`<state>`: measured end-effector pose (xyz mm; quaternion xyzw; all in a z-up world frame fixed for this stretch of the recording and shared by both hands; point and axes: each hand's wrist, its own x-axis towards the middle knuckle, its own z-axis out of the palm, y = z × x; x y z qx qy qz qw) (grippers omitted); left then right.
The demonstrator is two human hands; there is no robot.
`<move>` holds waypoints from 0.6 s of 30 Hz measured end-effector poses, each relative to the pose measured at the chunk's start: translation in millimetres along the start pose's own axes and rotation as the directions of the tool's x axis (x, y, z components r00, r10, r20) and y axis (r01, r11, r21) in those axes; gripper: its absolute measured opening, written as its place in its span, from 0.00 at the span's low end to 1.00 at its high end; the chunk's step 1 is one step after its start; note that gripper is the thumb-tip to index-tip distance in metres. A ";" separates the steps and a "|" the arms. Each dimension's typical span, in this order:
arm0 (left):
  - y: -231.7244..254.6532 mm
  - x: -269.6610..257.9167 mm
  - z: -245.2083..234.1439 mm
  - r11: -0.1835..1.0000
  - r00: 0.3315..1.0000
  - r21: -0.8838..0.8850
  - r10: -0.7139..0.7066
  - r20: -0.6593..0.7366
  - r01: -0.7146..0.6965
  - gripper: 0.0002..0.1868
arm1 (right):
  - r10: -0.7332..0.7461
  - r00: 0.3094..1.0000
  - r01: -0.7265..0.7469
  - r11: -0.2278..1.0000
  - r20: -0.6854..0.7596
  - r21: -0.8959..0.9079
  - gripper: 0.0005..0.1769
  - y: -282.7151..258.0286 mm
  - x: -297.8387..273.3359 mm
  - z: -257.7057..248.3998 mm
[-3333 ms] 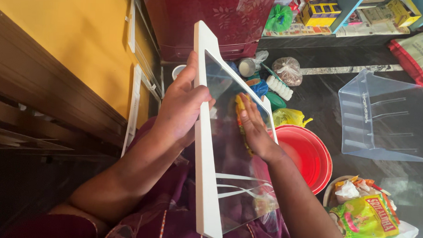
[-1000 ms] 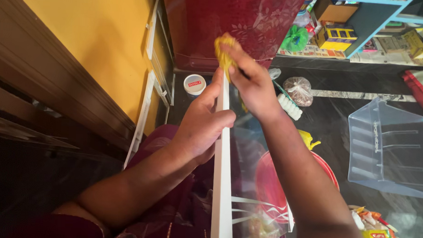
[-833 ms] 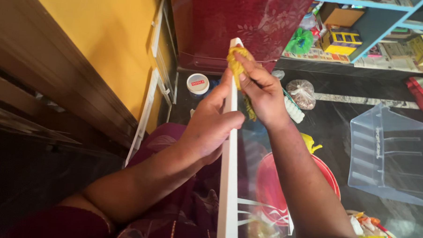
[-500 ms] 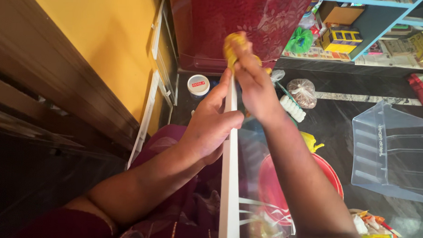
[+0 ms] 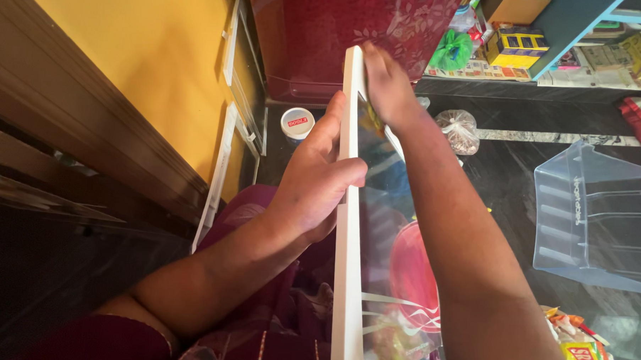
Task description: The person holds a rectangular glass pane with a white frame and wipes its surface using a yellow cloth. They repeatedly rub the glass in circular and linear motions, occasionally repositioning the pane to access different areas. The task continues throughout the clip with the person focusing on cleaning the glass surface.
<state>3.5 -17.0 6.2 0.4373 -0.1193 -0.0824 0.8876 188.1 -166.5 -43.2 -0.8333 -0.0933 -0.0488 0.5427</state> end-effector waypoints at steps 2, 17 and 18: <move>-1.0 0.0 -1.3 1.000 1.000 0.002 0.004 -0.002 -0.004 0.55 | 0.092 0.996 -0.092 0.995 -0.007 -0.023 0.32 37.8 -11.4 1.0; 0.4 -0.5 -4.9 1.000 1.000 0.018 -0.021 -0.016 0.021 0.55 | -0.166 0.975 0.039 0.782 -0.147 -0.622 0.24 292.7 -81.1 -35.2; 0.5 -0.8 -5.0 0.999 0.999 0.029 -0.025 -0.028 0.026 0.55 | -0.027 0.967 -0.120 0.829 -0.253 -0.546 0.25 296.0 -89.7 -37.9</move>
